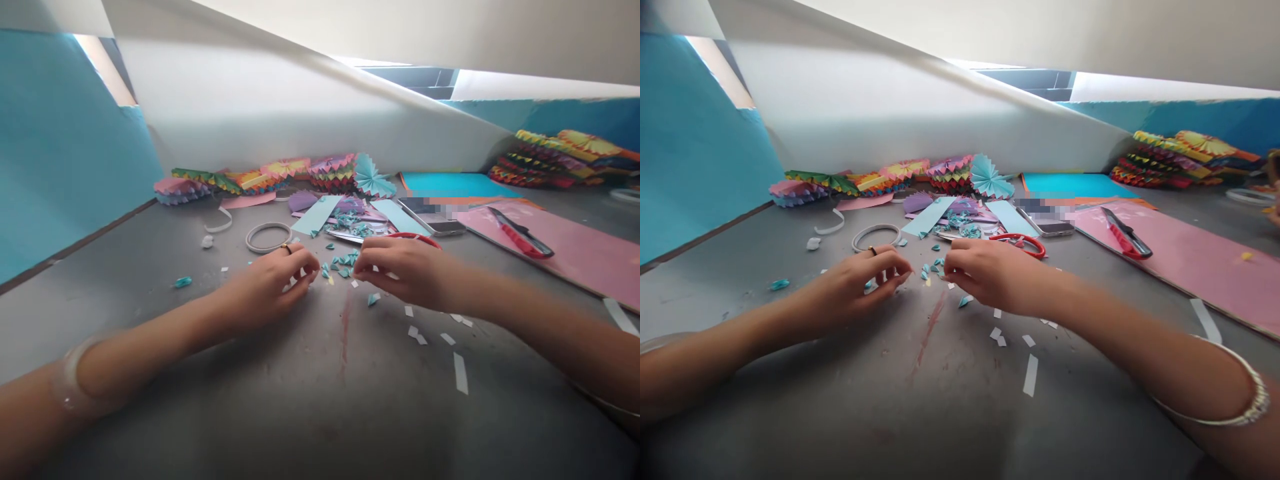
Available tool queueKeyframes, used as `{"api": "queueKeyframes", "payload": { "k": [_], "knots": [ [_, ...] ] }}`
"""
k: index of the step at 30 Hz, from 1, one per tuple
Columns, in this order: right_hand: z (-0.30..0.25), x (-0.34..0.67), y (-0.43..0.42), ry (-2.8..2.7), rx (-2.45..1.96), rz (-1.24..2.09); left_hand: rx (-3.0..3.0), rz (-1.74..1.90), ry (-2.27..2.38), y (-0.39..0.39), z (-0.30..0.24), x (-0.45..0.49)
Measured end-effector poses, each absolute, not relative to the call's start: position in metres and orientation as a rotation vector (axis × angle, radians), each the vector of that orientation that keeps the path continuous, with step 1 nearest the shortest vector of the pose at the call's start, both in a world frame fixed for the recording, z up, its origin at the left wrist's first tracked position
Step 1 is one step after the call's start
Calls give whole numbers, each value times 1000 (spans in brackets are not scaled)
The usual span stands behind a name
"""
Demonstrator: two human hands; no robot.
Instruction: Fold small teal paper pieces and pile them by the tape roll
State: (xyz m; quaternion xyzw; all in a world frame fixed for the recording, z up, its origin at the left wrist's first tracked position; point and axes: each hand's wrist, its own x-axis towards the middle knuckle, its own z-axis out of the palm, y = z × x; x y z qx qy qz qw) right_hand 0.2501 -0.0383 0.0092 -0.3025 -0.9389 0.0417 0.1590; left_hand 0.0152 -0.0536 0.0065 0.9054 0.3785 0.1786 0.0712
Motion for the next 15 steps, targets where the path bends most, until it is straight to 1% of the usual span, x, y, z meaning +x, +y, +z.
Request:
{"api": "queueKeyframes", "payload": {
  "k": [2, 4, 8, 12, 15],
  "knots": [
    [17, 260, -35, -2786, -756, 294, 2721, 551, 1122, -53, 7, 16],
    [25, 267, -34, -2837, -654, 366, 2723, 550, 1126, -53, 7, 17],
    [33, 275, -36, -2898, -658, 399, 2745, 522, 1122, -51, 7, 18],
    [28, 274, -36, -2947, -644, 385, 2753, 513, 1104, -49, 5, 19],
    [19, 265, -35, -2823, -650, 405, 2650, 574, 1114, -50, 5, 19]
  ]
}}
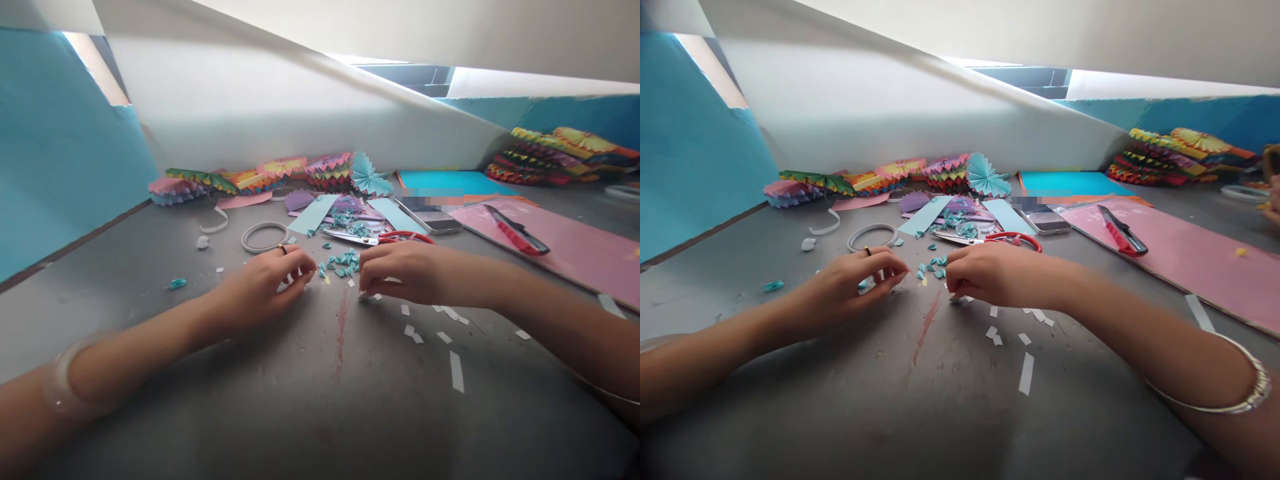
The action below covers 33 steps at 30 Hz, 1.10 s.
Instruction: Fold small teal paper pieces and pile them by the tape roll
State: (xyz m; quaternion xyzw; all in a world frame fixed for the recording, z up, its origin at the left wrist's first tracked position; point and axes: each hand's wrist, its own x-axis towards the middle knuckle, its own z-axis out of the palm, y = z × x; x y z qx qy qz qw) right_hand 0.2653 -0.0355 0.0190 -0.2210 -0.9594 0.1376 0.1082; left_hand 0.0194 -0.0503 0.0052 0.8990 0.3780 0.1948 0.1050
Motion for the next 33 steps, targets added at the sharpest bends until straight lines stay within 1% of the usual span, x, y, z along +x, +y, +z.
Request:
{"api": "queueKeyframes", "payload": {
  "k": [3, 5, 7, 12, 18, 21, 24, 26, 30, 33],
  "knots": [
    [9, 250, -40, -2444, -743, 567, 2314, 654, 1050, -53, 6, 22],
    [4, 239, -46, -2157, -894, 711, 2060, 661, 948, -55, 6, 24],
    [-1, 230, -49, -1989, -953, 797, 1869, 685, 871, -56, 4, 26],
    [-6, 223, -48, -1854, -982, 952, 1651, 835, 824, -55, 2, 29],
    [-10, 224, -44, -1843, -1033, 1042, 1572, 828, 857, -53, 1, 28],
    [-13, 223, -45, -1936, -1033, 964, 1551, 839, 836, -50, -3, 27],
    [-14, 222, -49, -1984, -1038, 622, 1593, 897, 861, -45, -8, 24],
    [-13, 221, -53, -2048, -999, 472, 1693, 930, 930, -42, -9, 22],
    [-10, 218, -56, -2387, -878, 512, 1977, 933, 1049, -40, -10, 19],
    [-11, 216, -54, -2413, -905, 519, 2222, 997, 1004, -44, -10, 21]
  ]
}}
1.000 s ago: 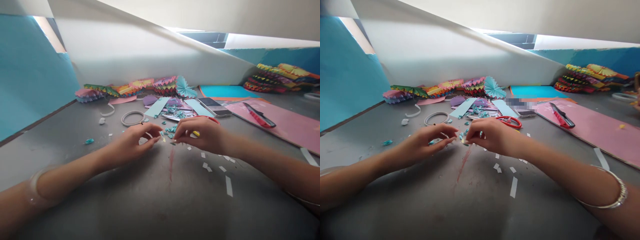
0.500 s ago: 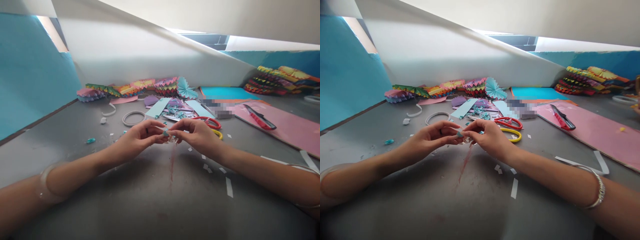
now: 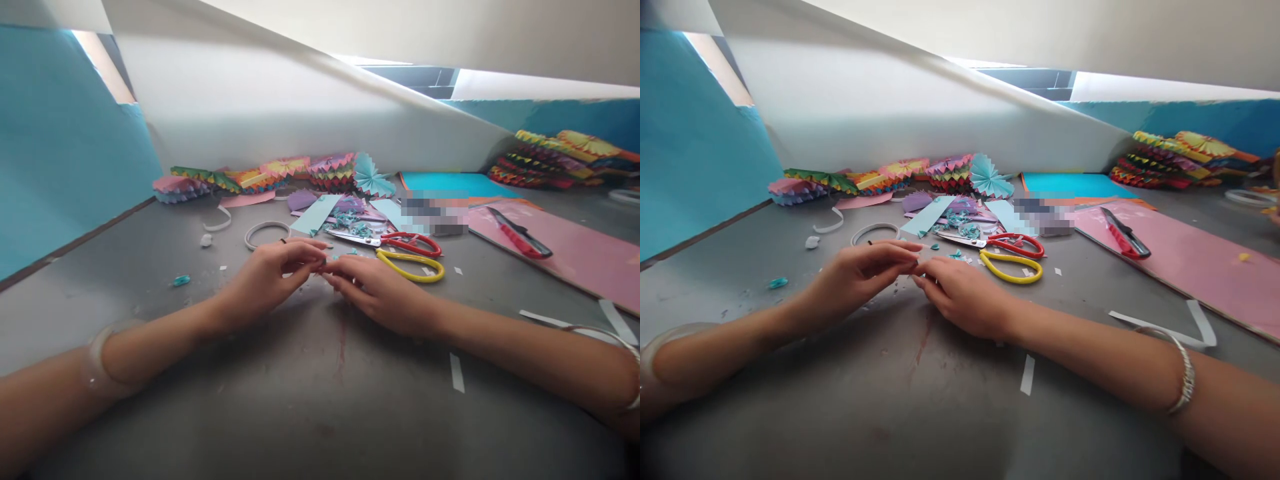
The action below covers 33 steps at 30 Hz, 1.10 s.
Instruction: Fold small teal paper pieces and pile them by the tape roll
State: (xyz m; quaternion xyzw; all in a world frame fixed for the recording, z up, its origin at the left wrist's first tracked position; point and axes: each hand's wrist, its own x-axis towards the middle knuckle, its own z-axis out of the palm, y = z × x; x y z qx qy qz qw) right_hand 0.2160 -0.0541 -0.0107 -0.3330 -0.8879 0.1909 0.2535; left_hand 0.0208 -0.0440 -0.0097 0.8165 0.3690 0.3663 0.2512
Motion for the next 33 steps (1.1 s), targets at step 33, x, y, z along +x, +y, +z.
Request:
{"api": "queueKeyframes", "payload": {
  "k": [33],
  "knots": [
    [-7, 223, -50, -2279, -1051, 722, 2539, 867, 1054, -53, -2, 26]
  ]
}}
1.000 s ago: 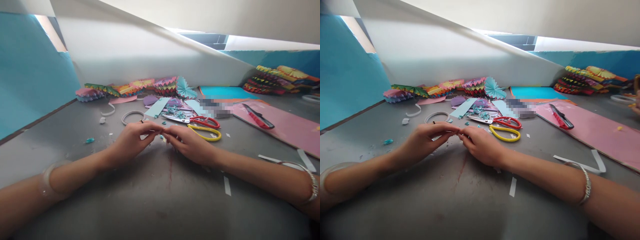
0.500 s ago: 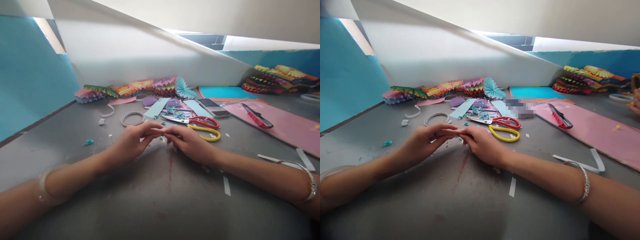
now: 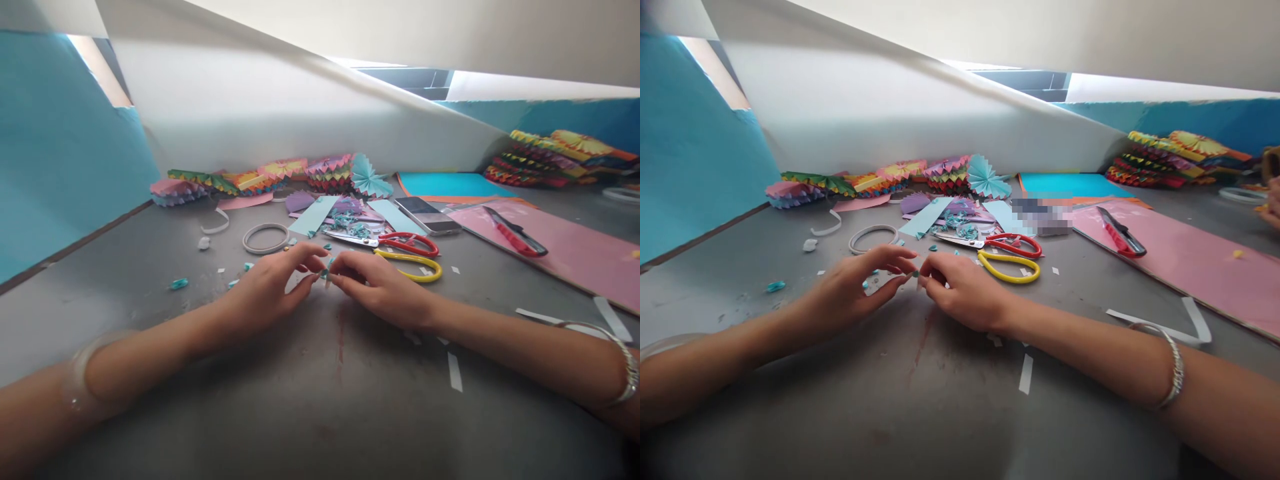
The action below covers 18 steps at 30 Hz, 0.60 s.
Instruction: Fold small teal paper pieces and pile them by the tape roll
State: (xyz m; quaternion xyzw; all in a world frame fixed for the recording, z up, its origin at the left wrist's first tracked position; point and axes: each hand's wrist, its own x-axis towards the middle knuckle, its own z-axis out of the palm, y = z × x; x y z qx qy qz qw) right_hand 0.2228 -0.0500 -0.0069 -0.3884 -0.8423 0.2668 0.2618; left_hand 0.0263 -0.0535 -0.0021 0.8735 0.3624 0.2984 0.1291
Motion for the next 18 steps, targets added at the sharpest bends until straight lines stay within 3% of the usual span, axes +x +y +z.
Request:
{"api": "queueKeyframes", "payload": {
  "k": [10, 18],
  "knots": [
    [-12, 224, -47, -2320, -1027, 402, 1683, 783, 986, -47, -2, 29],
    [-21, 228, -41, -2465, -816, 96, 1411, 859, 956, -48, 1, 29]
  ]
}}
